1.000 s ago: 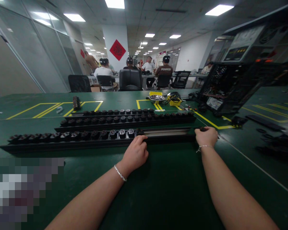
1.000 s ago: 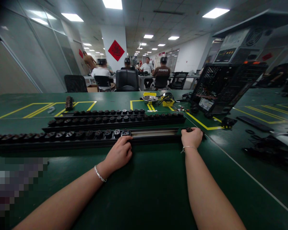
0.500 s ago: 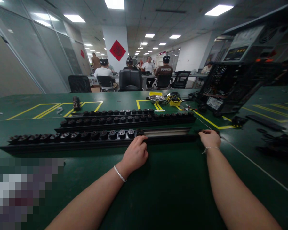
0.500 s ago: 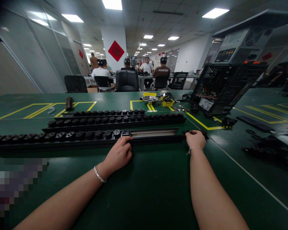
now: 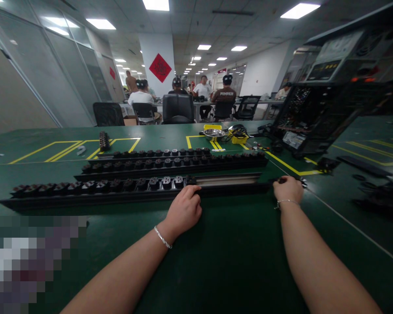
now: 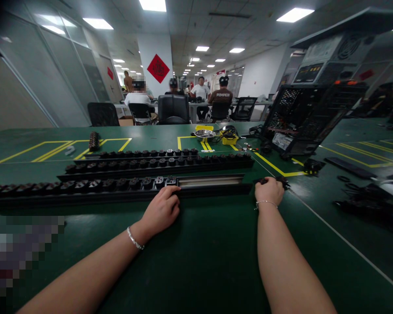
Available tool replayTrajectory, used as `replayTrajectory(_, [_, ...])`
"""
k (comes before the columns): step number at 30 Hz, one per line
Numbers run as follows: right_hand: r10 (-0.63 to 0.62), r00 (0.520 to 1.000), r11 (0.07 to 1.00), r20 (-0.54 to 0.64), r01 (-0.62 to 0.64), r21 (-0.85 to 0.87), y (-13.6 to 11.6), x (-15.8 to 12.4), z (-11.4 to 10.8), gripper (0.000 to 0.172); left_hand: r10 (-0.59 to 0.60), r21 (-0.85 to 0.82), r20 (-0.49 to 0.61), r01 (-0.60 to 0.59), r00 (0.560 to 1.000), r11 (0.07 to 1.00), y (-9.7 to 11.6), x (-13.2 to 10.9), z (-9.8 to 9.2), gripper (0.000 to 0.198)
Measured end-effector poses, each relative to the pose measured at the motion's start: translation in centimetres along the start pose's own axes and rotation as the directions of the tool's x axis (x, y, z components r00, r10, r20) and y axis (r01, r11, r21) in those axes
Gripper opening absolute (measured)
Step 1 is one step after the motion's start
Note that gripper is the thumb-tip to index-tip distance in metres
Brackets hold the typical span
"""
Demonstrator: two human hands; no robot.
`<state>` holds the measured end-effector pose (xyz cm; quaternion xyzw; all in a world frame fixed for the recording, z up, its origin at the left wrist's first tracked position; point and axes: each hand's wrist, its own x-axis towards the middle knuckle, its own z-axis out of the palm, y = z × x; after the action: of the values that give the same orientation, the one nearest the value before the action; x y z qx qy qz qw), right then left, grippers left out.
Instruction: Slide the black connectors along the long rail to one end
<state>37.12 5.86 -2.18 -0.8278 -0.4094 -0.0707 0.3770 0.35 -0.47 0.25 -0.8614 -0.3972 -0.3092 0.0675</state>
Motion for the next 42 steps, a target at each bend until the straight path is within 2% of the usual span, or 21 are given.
replayTrajectory(3, [0.077, 0.996, 0.997, -0.039, -0.077, -0.002, -0.7, -0.3, -0.5, 0.036, -0.032, 0.025, -0.044, 0.033, 0.999, 0.999, 0.1, 0.0, -0.2, 0.015])
replayTrajectory(7, [0.038, 0.989, 0.997, -0.14, -0.03, 0.065, -2.4, -0.7, -1.2, 0.036, -0.195, 0.139, -0.143, 0.214, 0.97, 0.967, 0.4, 0.1, -0.5, 0.029])
replayTrajectory(10, [-0.104, 0.974, 0.986, -0.202, 0.127, 0.104, -4.2, -1.5, -1.6, 0.034, -0.287, 0.201, -0.228, 0.333, 0.93, 0.921, 0.3, 0.1, -0.4, 0.042])
replayTrajectory(13, [-0.281, 0.945, 0.944, -0.165, 0.304, 0.131, -6.4, -3.1, -1.7, 0.03, -0.298, 0.237, -0.259, 0.359, 0.919, 0.903, 0.0, 0.0, -0.2, 0.051])
replayTrajectory(17, [-0.512, 0.854, 0.834, -0.092, 0.519, 0.184, -9.0, -5.6, -1.4, 0.028, -0.293, 0.272, -0.191, 0.337, 0.937, 0.901, -0.4, -0.1, -0.1, 0.049])
replayTrajectory(21, [-0.653, 0.758, 0.74, 0.001, 0.637, 0.217, -10.3, -7.5, -0.9, 0.028, -0.28, 0.283, -0.164, 0.317, 0.946, 0.905, -0.5, -0.1, -0.1, 0.047])
replayTrajectory(23, [-0.671, 0.74, 0.733, 0.056, 0.649, 0.201, -10.5, -7.9, -0.7, 0.028, -0.272, 0.289, -0.166, 0.311, 0.948, 0.906, -0.5, 0.0, 0.0, 0.048])
replayTrajectory(27, [-0.664, 0.737, 0.747, 0.122, 0.647, 0.153, -10.5, -8.2, -0.5, 0.028, -0.251, 0.288, -0.162, 0.289, 0.954, 0.913, -0.5, 0.0, 0.1, 0.048])
replayTrajectory(42, [-0.673, 0.731, 0.739, 0.116, 0.657, 0.15, -10.6, -8.1, -0.5, 0.03, -0.235, 0.254, -0.113, 0.257, 0.965, 0.932, -0.3, 0.2, -0.2, 0.049])
